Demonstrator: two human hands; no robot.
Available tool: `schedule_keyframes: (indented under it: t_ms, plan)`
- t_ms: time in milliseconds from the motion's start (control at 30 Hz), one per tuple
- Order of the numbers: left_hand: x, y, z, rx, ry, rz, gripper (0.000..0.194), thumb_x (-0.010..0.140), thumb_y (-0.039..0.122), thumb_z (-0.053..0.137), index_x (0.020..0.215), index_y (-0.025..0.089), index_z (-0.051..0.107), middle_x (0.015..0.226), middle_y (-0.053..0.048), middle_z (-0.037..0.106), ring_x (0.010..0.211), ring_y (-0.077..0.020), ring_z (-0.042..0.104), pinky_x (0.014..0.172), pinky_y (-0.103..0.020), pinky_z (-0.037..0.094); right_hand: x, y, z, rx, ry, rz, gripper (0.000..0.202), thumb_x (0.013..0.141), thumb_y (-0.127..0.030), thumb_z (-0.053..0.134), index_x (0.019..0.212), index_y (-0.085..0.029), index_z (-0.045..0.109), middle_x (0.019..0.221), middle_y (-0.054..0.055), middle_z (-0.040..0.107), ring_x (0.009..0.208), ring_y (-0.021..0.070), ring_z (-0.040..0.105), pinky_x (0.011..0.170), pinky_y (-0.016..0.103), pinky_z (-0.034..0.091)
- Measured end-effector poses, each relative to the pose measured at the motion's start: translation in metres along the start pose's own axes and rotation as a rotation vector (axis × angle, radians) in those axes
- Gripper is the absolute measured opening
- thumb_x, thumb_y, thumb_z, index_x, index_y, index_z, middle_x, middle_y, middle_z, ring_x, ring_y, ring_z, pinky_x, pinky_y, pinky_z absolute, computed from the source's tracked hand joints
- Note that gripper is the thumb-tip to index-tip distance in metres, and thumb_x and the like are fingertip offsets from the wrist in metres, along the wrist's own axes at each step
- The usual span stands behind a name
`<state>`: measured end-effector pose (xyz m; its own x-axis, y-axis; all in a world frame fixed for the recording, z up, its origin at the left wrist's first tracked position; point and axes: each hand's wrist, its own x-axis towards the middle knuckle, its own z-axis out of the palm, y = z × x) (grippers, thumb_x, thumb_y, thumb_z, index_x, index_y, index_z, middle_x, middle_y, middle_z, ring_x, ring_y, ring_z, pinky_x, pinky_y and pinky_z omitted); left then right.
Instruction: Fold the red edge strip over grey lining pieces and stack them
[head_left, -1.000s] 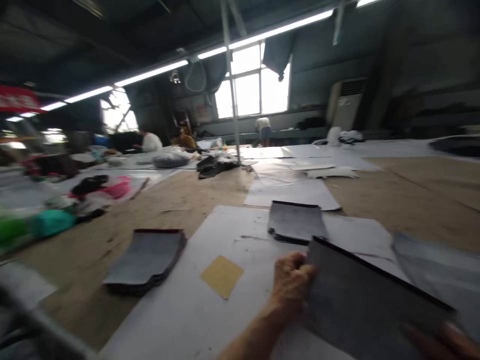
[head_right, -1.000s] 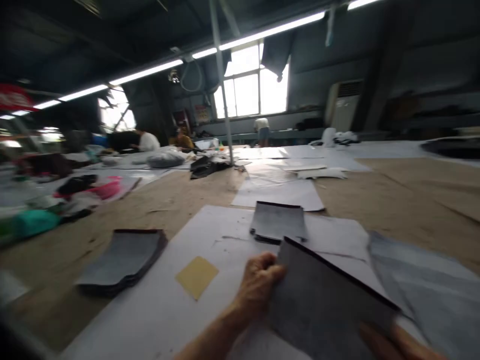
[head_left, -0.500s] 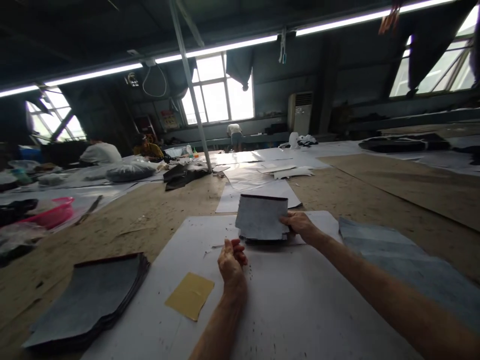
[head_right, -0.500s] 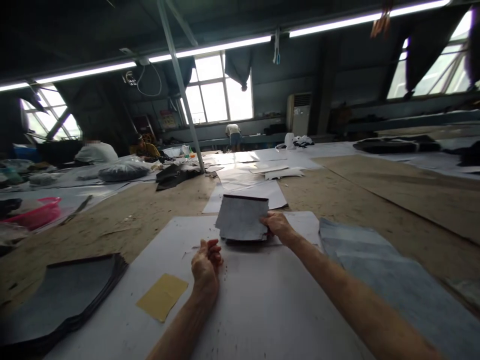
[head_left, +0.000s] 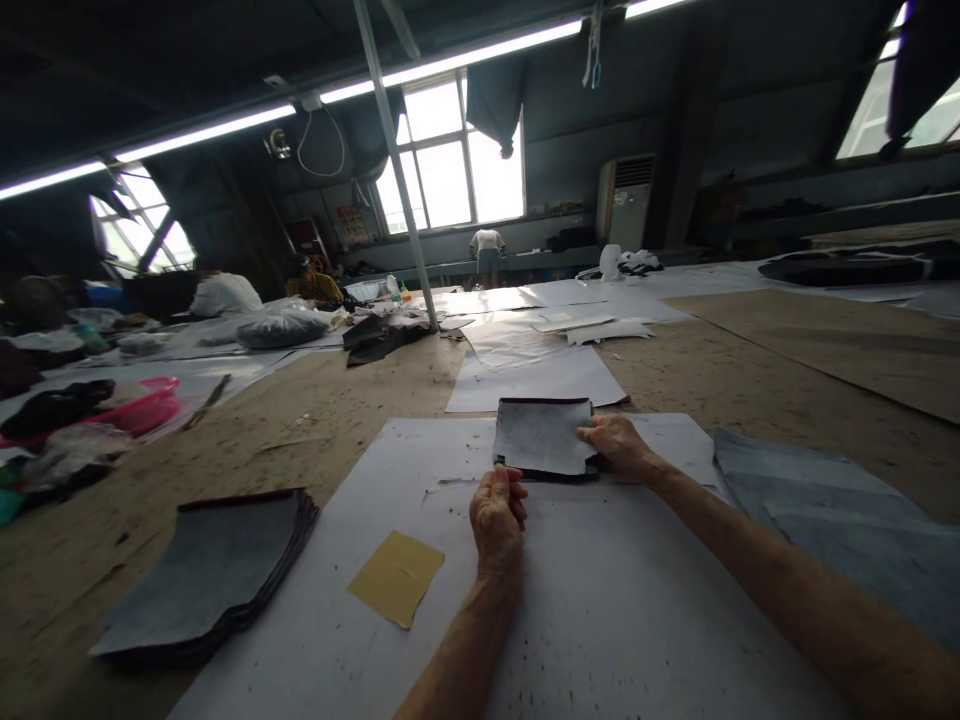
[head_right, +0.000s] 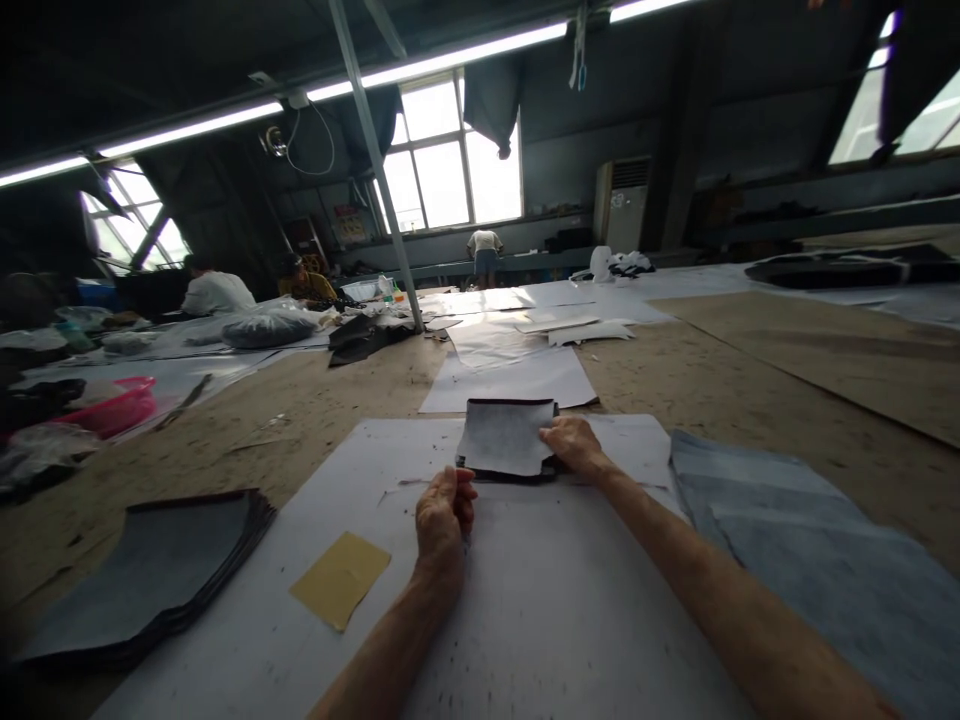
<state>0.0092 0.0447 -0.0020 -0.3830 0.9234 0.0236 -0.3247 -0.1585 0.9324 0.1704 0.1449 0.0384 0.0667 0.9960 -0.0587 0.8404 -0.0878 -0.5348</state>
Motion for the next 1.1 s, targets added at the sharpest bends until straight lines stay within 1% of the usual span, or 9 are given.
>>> schedule_keyframes:
  t_ms: [200, 300, 467, 567, 667, 733, 867, 967, 1100]
  plan:
    - [-0.001, 0.003, 0.001, 0.065, -0.019, 0.04, 0.041, 0.072, 0.053, 0.053, 0.072, 0.012, 0.056, 0.054, 0.003, 0.048, 0.037, -0.0041, 0.034, 0.034, -0.016, 0.025, -0.016, -0.008, -0.006, -0.142, 0.18, 0.076, 0.046, 0.076, -0.048, 0.056, 0.1, -0.009, 0.059, 0.096, 0.018, 0.061, 0.099, 0.0333, 0.055, 0.077, 0.039, 0.041]
    - [-0.004, 0.005, 0.001, 0.095, -0.032, 0.028, 0.037, 0.072, 0.05, 0.054, 0.073, 0.012, 0.056, 0.054, 0.002, 0.049, 0.038, -0.0046, 0.036, 0.034, -0.016, 0.025, -0.025, -0.013, -0.009, -0.142, 0.158, 0.143, 0.054, 0.07, -0.053, 0.06, 0.102, -0.008, 0.059, 0.099, 0.017, 0.061, 0.098, 0.0309, 0.056, 0.073, 0.034, 0.043]
    - [-0.004, 0.008, 0.001, 0.146, -0.037, -0.005, 0.031, 0.072, 0.044, 0.053, 0.075, 0.013, 0.055, 0.056, 0.003, 0.049, 0.038, -0.004, 0.035, 0.034, -0.016, 0.024, -0.015, -0.025, 0.001, -0.11, 0.065, 0.168, 0.035, 0.081, -0.044, 0.057, 0.095, -0.012, 0.059, 0.099, 0.007, 0.06, 0.088, 0.0175, 0.057, 0.075, 0.034, 0.047]
    - [-0.002, 0.008, 0.0, 0.183, -0.042, 0.013, 0.029, 0.072, 0.042, 0.052, 0.075, 0.013, 0.055, 0.057, 0.003, 0.049, 0.038, -0.0044, 0.035, 0.034, -0.016, 0.024, -0.014, -0.028, 0.005, -0.096, 0.093, 0.164, 0.037, 0.081, -0.043, 0.057, 0.102, -0.012, 0.056, 0.105, 0.008, 0.058, 0.094, 0.0191, 0.056, 0.079, 0.035, 0.046]
    - [-0.004, 0.01, -0.002, 0.209, -0.04, 0.05, 0.028, 0.07, 0.041, 0.052, 0.074, 0.014, 0.055, 0.057, 0.003, 0.049, 0.039, -0.0051, 0.036, 0.034, -0.016, 0.025, -0.036, -0.023, -0.002, -0.108, 0.165, 0.084, 0.057, 0.075, -0.047, 0.059, 0.115, -0.007, 0.049, 0.117, 0.015, 0.052, 0.107, 0.0249, 0.049, 0.082, 0.033, 0.043]
    - [-0.006, 0.01, -0.002, 0.216, -0.046, 0.071, 0.027, 0.069, 0.04, 0.055, 0.074, 0.014, 0.056, 0.057, 0.003, 0.049, 0.039, -0.0057, 0.036, 0.035, -0.017, 0.026, -0.06, -0.011, -0.013, -0.146, 0.185, -0.017, 0.056, 0.073, -0.045, 0.059, 0.115, -0.009, 0.049, 0.118, 0.014, 0.051, 0.11, 0.0253, 0.047, 0.083, 0.03, 0.041]
    - [-0.014, 0.01, -0.001, 0.42, -0.134, 0.186, 0.027, 0.068, 0.042, 0.059, 0.076, 0.016, 0.061, 0.057, 0.003, 0.052, 0.045, -0.0085, 0.041, 0.042, -0.019, 0.031, -0.12, 0.033, -0.04, -0.248, 0.151, -0.154, 0.029, 0.075, -0.035, 0.058, 0.097, -0.017, 0.06, 0.103, 0.006, 0.06, 0.098, 0.0198, 0.053, 0.08, 0.025, 0.04]
    - [-0.019, 0.01, 0.0, 0.645, -0.194, 0.293, 0.027, 0.07, 0.044, 0.056, 0.08, 0.019, 0.061, 0.06, 0.002, 0.055, 0.054, -0.0116, 0.047, 0.053, -0.022, 0.036, -0.157, 0.074, -0.06, -0.278, 0.182, -0.104, 0.021, 0.075, -0.028, 0.057, 0.091, -0.016, 0.062, 0.099, 0.008, 0.062, 0.094, 0.0207, 0.055, 0.078, 0.026, 0.039]
    - [-0.021, 0.008, 0.004, 0.689, -0.116, 0.328, 0.028, 0.07, 0.041, 0.054, 0.085, 0.018, 0.059, 0.07, -0.001, 0.059, 0.065, -0.0164, 0.054, 0.061, -0.026, 0.04, -0.173, 0.11, -0.07, -0.177, 0.249, 0.025, 0.014, 0.073, -0.024, 0.058, 0.081, -0.013, 0.063, 0.088, 0.009, 0.064, 0.084, 0.0221, 0.058, 0.072, 0.027, 0.04]
